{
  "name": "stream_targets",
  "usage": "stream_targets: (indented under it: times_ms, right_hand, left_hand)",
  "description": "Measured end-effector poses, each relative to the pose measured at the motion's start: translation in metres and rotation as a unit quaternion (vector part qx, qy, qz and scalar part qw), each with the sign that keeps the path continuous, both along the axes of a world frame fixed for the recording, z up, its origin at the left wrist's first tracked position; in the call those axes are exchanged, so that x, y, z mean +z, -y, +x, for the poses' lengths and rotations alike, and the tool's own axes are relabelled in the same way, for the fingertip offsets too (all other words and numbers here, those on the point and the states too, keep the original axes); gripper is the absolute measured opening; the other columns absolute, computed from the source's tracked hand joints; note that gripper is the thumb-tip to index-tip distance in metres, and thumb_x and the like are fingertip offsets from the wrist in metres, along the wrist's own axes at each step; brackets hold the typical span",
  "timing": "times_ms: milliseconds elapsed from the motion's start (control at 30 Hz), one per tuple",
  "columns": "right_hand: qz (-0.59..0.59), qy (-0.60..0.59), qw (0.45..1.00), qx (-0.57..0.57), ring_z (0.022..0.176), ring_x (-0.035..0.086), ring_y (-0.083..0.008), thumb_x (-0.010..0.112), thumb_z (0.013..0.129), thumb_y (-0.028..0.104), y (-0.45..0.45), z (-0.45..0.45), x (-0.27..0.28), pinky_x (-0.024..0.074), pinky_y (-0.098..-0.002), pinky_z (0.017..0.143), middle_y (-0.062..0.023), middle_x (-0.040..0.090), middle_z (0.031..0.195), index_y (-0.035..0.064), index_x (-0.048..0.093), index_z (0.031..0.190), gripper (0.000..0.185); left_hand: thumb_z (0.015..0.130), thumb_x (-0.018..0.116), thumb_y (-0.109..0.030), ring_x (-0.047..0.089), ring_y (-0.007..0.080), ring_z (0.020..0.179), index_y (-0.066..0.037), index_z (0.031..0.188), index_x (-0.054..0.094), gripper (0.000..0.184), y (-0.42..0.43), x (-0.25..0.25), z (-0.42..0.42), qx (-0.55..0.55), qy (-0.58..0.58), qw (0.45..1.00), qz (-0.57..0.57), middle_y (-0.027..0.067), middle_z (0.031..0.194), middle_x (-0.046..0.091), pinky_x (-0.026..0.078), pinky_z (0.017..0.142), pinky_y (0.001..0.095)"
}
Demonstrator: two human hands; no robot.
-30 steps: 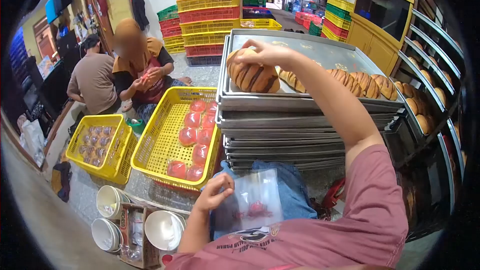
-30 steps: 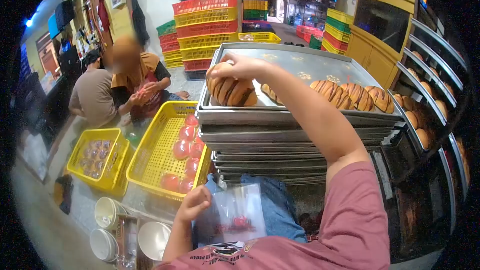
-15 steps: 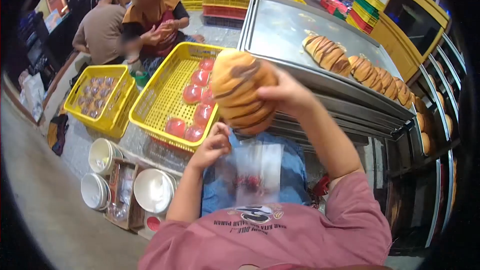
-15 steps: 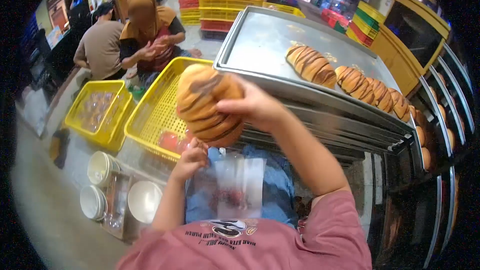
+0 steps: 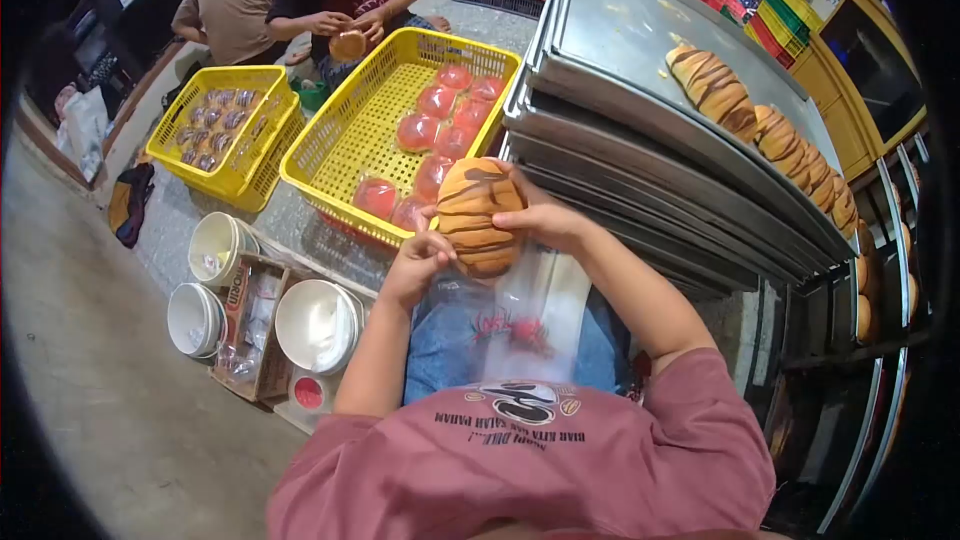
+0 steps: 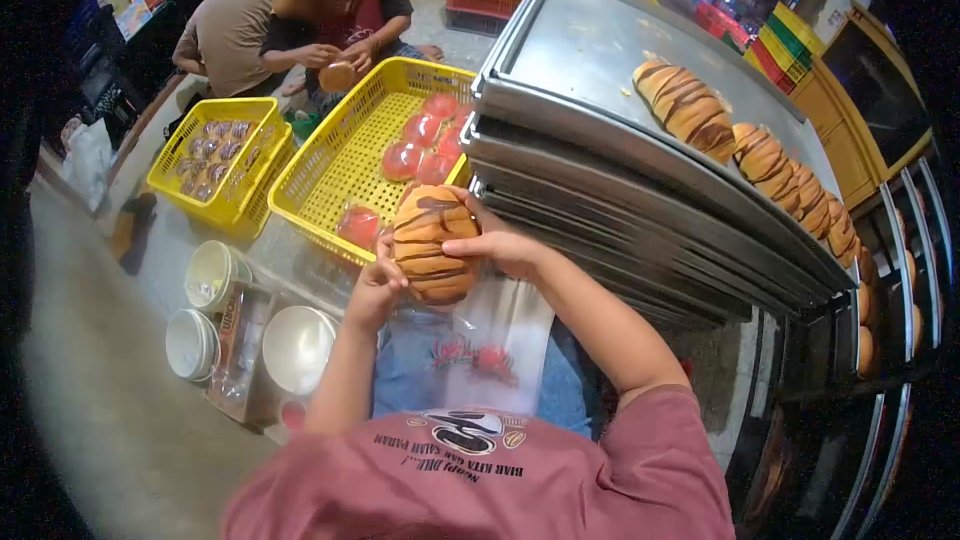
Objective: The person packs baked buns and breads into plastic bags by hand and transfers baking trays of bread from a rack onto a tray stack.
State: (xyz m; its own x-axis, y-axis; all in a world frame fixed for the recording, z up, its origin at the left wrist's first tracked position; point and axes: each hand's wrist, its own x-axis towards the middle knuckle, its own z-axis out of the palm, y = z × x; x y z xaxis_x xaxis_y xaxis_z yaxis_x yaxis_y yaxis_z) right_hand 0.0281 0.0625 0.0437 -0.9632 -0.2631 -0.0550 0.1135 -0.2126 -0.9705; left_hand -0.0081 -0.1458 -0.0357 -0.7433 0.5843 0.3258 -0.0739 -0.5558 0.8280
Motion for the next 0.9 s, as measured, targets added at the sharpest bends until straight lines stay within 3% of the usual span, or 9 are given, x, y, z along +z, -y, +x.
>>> stream_targets:
  times_ms: [167, 233, 400, 567, 667, 733, 767, 833, 900]
  right_hand:
    - [0.099, 0.004, 0.991, 0.094, 0.113, 0.04, -0.0188, 0.068, 0.074, 0.021, -0.012, 0.004, 0.005, 0.0317, -0.0303, 0.096, -0.0088, 0.042, 0.12, 0.007, 0.031, 0.127, 0.066]
    - [0.042, 0.109, 0.993, 0.003, 0.108, 0.043, -0.0167, 0.068, 0.075, 0.024, -0.005, 0.005, 0.003, 0.0338, -0.0279, 0.093, -0.0086, 0.047, 0.114, 0.0032, 0.039, 0.122, 0.059]
    - [0.151, -0.036, 0.985, 0.076, 0.1, 0.048, -0.012, 0.065, 0.075, 0.015, 0.008, 0.021, 0.019, 0.0362, -0.025, 0.089, -0.0049, 0.051, 0.11, 0.0055, 0.044, 0.121, 0.051]
    - [0.295, -0.169, 0.903, 0.263, 0.072, 0.056, -0.0212, 0.068, 0.072, 0.035, 0.027, 0.043, 0.022, 0.0427, -0.0327, 0.065, -0.0124, 0.059, 0.084, 0.0108, 0.054, 0.11, 0.047]
    - [0.327, -0.155, 0.889, 0.28, 0.077, 0.058, -0.0214, 0.067, 0.072, 0.035, 0.031, 0.051, 0.033, 0.0437, -0.0327, 0.068, -0.0133, 0.06, 0.088, 0.0073, 0.054, 0.109, 0.047]
    - [0.061, 0.018, 0.992, 0.106, 0.086, 0.059, -0.0254, 0.066, 0.073, 0.036, 0.033, 0.06, 0.044, 0.0443, -0.0327, 0.074, -0.0151, 0.06, 0.091, 0.0034, 0.055, 0.108, 0.049]
    - [0.062, 0.012, 0.991, 0.118, 0.086, 0.059, -0.0254, 0.066, 0.073, 0.036, 0.032, 0.061, 0.048, 0.0443, -0.0327, 0.074, -0.0151, 0.06, 0.091, 0.0034, 0.055, 0.108, 0.049]
    - [0.245, -0.168, 0.923, 0.243, 0.092, 0.057, -0.0303, 0.066, 0.074, 0.036, 0.032, 0.061, 0.057, 0.0436, -0.0334, 0.081, -0.0175, 0.059, 0.094, 0.001, 0.053, 0.111, 0.052]
    - [0.307, -0.163, 0.878, 0.329, 0.095, 0.056, -0.0329, 0.064, 0.075, 0.037, 0.048, 0.064, 0.071, 0.0426, -0.0357, 0.084, -0.0185, 0.058, 0.099, 0.0032, 0.05, 0.116, 0.055]
  left_hand:
    - [0.076, 0.066, -0.02, 0.041, 0.0078, 0.095, -0.009, 0.077, 0.06, 0.012, -0.001, 0.01, 0.001, -0.03, 0.054, 0.998, -0.016, -0.0043, 0.094, 0.05, 0.036, 0.075, 0.0253]
    - [0.072, 0.07, -0.029, 0.031, 0.0149, 0.113, -0.011, 0.071, 0.059, 0.021, -0.006, 0.019, 0.006, -0.024, 0.039, 0.997, -0.055, 0.0018, 0.117, 0.033, 0.028, 0.092, 0.0303]
    - [0.07, 0.071, -0.032, 0.038, 0.0139, 0.094, -0.011, 0.063, 0.06, 0.025, -0.004, 0.038, 0.015, -0.032, 0.013, 0.999, -0.03, 0.0019, 0.114, 0.033, 0.03, 0.084, 0.0281]
    - [0.065, 0.073, -0.034, 0.031, 0.0132, 0.081, -0.011, 0.063, 0.064, 0.025, 0.002, 0.061, 0.026, -0.082, -0.052, 0.992, -0.076, 0.0027, 0.106, 0.032, 0.028, 0.075, 0.0279]
    - [0.063, 0.074, -0.035, 0.029, 0.0164, 0.088, -0.011, 0.065, 0.066, 0.026, 0.0, 0.073, 0.026, -0.151, -0.119, 0.98, -0.05, 0.0062, 0.101, 0.032, 0.025, 0.076, 0.0274]
    - [0.062, 0.074, -0.035, 0.029, 0.0165, 0.089, -0.01, 0.065, 0.066, 0.026, 0.005, 0.078, 0.022, -0.126, -0.127, 0.982, -0.055, 0.0059, 0.1, 0.032, 0.025, 0.077, 0.0279]
    - [0.061, 0.074, -0.035, 0.029, 0.0167, 0.09, -0.01, 0.064, 0.066, 0.027, 0.007, 0.082, 0.02, -0.11, -0.133, 0.983, -0.059, 0.0056, 0.1, 0.031, 0.025, 0.077, 0.0283]
    - [0.061, 0.075, -0.033, 0.029, 0.0166, 0.088, -0.01, 0.065, 0.065, 0.025, 0.005, 0.094, 0.025, -0.131, -0.149, 0.979, -0.056, 0.005, 0.094, 0.029, 0.025, 0.076, 0.0274]
    - [0.062, 0.074, -0.031, 0.03, 0.017, 0.087, -0.01, 0.065, 0.065, 0.023, 0.007, 0.104, 0.022, -0.137, -0.213, 0.965, -0.064, 0.0049, 0.093, 0.029, 0.025, 0.075, 0.0272]
